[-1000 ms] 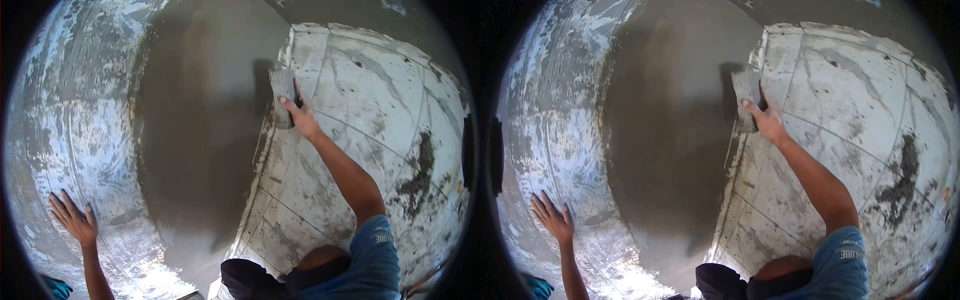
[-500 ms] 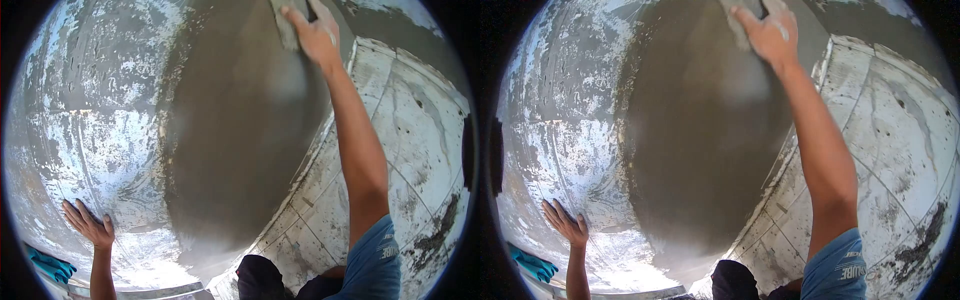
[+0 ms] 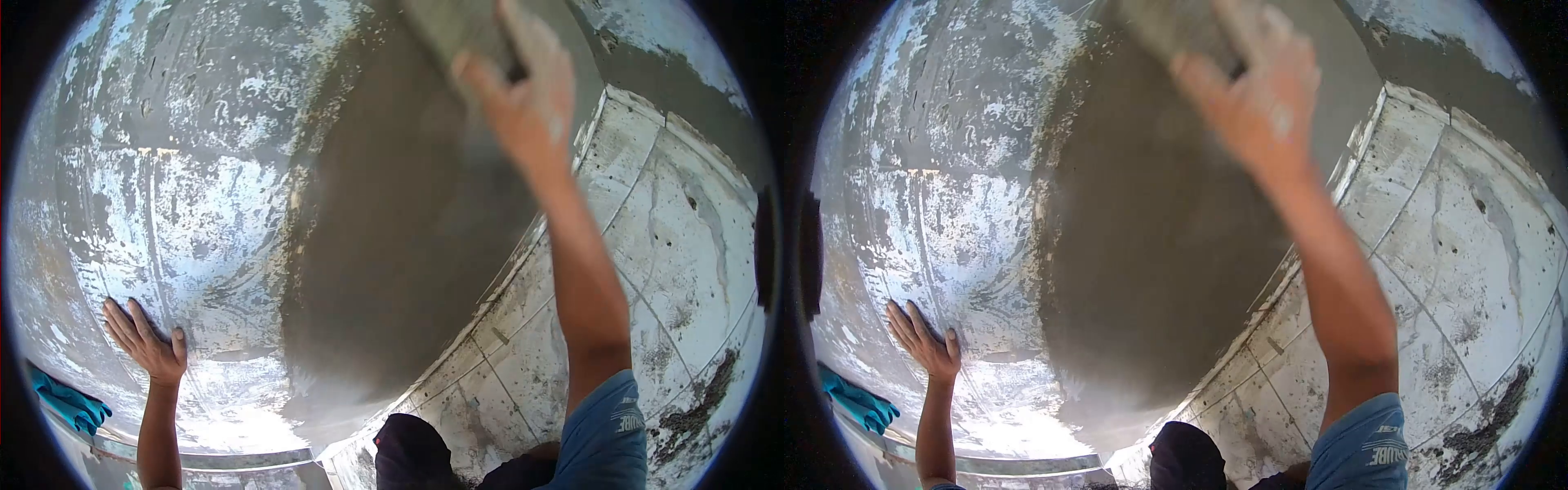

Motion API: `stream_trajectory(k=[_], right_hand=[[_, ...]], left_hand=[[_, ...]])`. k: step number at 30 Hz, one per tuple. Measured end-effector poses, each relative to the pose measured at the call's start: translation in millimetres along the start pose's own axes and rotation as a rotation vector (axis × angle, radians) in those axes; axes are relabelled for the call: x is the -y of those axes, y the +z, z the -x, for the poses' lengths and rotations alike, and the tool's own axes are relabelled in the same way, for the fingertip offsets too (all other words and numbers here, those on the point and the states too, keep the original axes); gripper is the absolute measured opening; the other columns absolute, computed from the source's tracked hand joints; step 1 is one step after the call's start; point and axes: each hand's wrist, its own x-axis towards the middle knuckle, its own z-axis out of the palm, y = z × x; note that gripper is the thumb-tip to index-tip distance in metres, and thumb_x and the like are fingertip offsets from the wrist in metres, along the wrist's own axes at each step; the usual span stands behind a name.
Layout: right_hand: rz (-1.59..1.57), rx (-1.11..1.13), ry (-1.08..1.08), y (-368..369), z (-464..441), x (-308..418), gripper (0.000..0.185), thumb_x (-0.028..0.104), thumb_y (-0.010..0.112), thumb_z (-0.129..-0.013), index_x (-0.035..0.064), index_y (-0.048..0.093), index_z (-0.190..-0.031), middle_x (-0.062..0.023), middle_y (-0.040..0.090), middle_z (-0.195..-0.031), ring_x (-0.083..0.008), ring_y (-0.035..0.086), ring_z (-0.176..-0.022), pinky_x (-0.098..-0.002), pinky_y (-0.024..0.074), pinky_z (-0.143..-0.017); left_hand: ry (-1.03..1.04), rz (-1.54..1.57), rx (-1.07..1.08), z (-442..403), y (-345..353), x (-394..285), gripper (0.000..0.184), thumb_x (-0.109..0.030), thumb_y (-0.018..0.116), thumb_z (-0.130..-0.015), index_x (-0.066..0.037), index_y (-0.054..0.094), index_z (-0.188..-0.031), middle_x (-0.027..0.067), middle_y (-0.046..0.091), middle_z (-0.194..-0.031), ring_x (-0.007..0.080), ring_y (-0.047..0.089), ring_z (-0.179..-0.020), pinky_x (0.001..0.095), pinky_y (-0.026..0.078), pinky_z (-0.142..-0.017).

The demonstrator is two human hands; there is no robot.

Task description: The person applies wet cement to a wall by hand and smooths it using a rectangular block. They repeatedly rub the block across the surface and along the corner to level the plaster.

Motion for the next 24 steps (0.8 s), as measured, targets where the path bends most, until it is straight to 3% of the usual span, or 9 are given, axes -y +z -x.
stream_trajectory(k=[1,4,5,11,14,15,18,21,24], right_hand=[[-0.032,-0.029,0.044,-4,-23,-5,0.065,0.025,0.071,-0.079,-0.0012,0.05,-0.134,-0.0251,0.057,-0.126,-0.0373,0.053,-0.118,-0.0411,0.0389,-0.103],[-0.132,-0.046,0.158,11,-22,7,0.06,0.017,0.074,-0.076,-0.0016,0.054,-0.13,-0.0237,0.059,-0.121,-0.0361,0.056,-0.112,-0.0405,0.0418,-0.099],[-0.16,0.022,0.068,25,-3,1,0.068,0.038,0.074,-0.073,0.0195,0.054,-0.135,-0.0211,0.052,-0.12,-0.0381,0.049,-0.109,-0.0489,0.0397,-0.085],[-0.287,0.396,-0.297,2,161,115,0.047,0.034,0.068,-0.077,0.029,0.062,-0.124,-0.0047,0.056,-0.114,-0.0194,0.05,-0.104,-0.0432,0.0377,-0.085],[-0.424,0.522,-0.467,-15,157,120,0.063,0.041,0.075,-0.065,0.0336,0.06,-0.125,-0.0013,0.054,-0.122,-0.0181,0.048,-0.104,-0.0442,0.0354,-0.093],[-0.448,0.482,-0.401,-21,141,116,0.048,0.034,0.068,-0.076,0.0294,0.063,-0.123,-0.0029,0.057,-0.115,-0.0202,0.05,-0.107,-0.0443,0.0389,-0.087],[-0.156,0.278,-0.311,-9,46,54,0.052,0.042,0.071,-0.071,0.0207,0.066,-0.118,-0.0102,0.058,-0.116,-0.03,0.053,-0.105,-0.0475,0.041,-0.086],[-0.1,0.038,-0.041,-9,-29,14,0.059,0.014,0.073,-0.076,-0.0018,0.054,-0.13,-0.023,0.06,-0.121,-0.0355,0.056,-0.113,-0.0399,0.042,-0.099],[-0.234,-0.014,0.04,20,-10,12,0.059,0.014,0.072,-0.077,-0.002,0.053,-0.131,-0.0222,0.059,-0.123,-0.0339,0.056,-0.115,-0.0391,0.0424,-0.099]], left_hand=[[-0.002,0.003,0.0,1,0,0,0.08,-0.059,0.029,-0.096,0.001,0.026,-0.148,0.0341,0.019,-0.151,0.0484,0.02,-0.141,0.0593,0.014,-0.113],[0.002,0.004,-0.003,0,2,0,0.08,-0.059,0.03,-0.096,0.001,0.026,-0.148,0.034,0.019,-0.151,0.0483,0.02,-0.141,0.0594,0.015,-0.113],[0.002,0.003,-0.009,0,2,0,0.08,-0.059,0.03,-0.096,0.001,0.026,-0.148,0.0337,0.019,-0.151,0.0483,0.02,-0.141,0.0594,0.015,-0.113],[0.006,0.018,-0.021,-1,2,-1,0.08,-0.06,0.03,-0.096,0.0,0.027,-0.148,0.0329,0.019,-0.152,0.0481,0.02,-0.141,0.0594,0.014,-0.113],[-0.001,0.01,-0.016,0,2,-1,0.08,-0.06,0.03,-0.096,0.001,0.027,-0.148,0.0331,0.019,-0.152,0.048,0.02,-0.141,0.0596,0.014,-0.113],[-0.009,0.013,-0.02,0,2,-2,0.08,-0.06,0.031,-0.096,0.0,0.027,-0.148,0.0337,0.02,-0.151,0.0485,0.02,-0.141,0.0598,0.014,-0.113],[-0.011,0.03,-0.019,0,2,-1,0.08,-0.06,0.033,-0.095,0.0,0.028,-0.148,0.0341,0.021,-0.151,0.0489,0.021,-0.14,0.0599,0.013,-0.112],[-0.019,0.036,-0.01,-1,1,-2,0.08,-0.061,0.034,-0.095,0.0,0.029,-0.148,0.0343,0.021,-0.15,0.0492,0.022,-0.14,0.0598,0.014,-0.112],[-0.007,0.041,-0.004,-3,0,-3,0.078,-0.056,0.036,-0.096,0.002,0.027,-0.148,0.0329,0.019,-0.152,0.0481,0.02,-0.141,0.0586,0.014,-0.113]])
